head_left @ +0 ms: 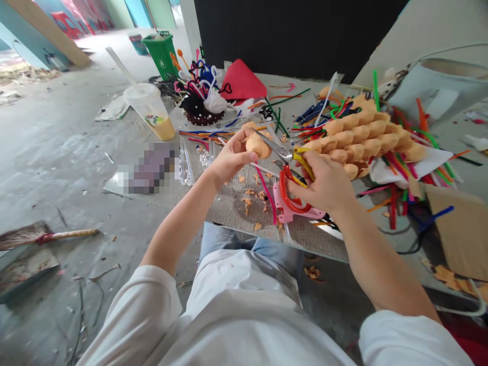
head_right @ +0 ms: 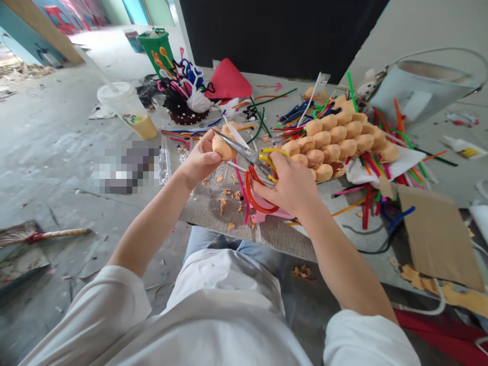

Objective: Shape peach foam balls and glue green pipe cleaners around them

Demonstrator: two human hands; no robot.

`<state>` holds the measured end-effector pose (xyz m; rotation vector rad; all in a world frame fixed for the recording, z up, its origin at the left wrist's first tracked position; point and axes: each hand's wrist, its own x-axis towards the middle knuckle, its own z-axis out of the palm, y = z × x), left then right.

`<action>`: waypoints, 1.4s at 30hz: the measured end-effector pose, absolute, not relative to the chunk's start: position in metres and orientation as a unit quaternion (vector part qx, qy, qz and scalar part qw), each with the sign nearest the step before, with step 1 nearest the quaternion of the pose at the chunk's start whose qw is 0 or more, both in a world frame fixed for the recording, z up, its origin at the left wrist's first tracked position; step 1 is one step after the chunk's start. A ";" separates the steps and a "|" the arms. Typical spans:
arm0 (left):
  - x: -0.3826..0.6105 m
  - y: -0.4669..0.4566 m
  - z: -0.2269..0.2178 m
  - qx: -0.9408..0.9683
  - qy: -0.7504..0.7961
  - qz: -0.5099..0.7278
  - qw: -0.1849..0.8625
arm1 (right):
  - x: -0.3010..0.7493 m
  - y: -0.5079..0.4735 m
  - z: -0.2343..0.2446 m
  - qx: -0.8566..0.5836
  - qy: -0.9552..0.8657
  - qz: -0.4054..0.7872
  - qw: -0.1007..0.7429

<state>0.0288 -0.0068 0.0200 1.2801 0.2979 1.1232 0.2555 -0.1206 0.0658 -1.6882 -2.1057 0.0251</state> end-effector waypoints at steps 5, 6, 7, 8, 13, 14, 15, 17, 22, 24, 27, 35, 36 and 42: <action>0.029 -0.011 0.026 0.570 0.133 0.499 0.640 | 0.256 -0.122 0.068 -0.612 -0.762 0.014 0.210; 0.029 -0.012 0.027 0.570 0.140 0.500 0.637 | 0.257 -0.122 0.068 -0.611 -0.763 0.016 0.209; 0.029 -0.012 0.027 0.570 0.147 0.501 0.634 | 0.257 -0.122 0.067 -0.610 -0.764 0.017 0.209; 0.029 -0.013 0.028 0.570 0.152 0.503 0.631 | 0.258 -0.122 0.067 -0.608 -0.766 0.016 0.209; 0.029 -0.013 0.029 0.585 0.174 0.506 0.609 | 0.261 -0.122 0.071 -0.594 -0.774 -0.005 0.220; 0.029 -0.013 0.030 0.588 0.175 0.506 0.607 | 0.261 -0.121 0.072 -0.592 -0.774 -0.006 0.223; 0.029 -0.013 0.031 0.590 0.172 0.507 0.605 | 0.261 -0.121 0.073 -0.590 -0.775 -0.005 0.227; 0.029 -0.013 0.032 0.590 0.164 0.513 0.602 | 0.261 -0.120 0.074 -0.587 -0.773 -0.001 0.239; 0.028 -0.013 0.033 0.585 0.179 0.523 0.593 | 0.256 -0.120 0.070 -0.599 -0.763 0.027 0.243; 0.028 -0.014 0.034 0.585 0.185 0.523 0.592 | 0.252 -0.121 0.068 -0.608 -0.761 0.049 0.222; 0.028 -0.015 0.035 0.587 0.174 0.526 0.589 | 0.247 -0.124 0.065 -0.625 -0.751 0.053 0.204; 0.026 -0.002 0.032 0.641 0.117 0.498 0.571 | 0.244 -0.127 0.071 -0.653 -0.738 0.021 0.170; 0.025 0.000 0.030 0.644 0.113 0.500 0.568 | 0.244 -0.127 0.073 -0.655 -0.738 0.018 0.160; 0.024 0.003 0.028 0.659 0.120 0.507 0.543 | 0.248 -0.127 0.075 -0.654 -0.746 -0.005 0.127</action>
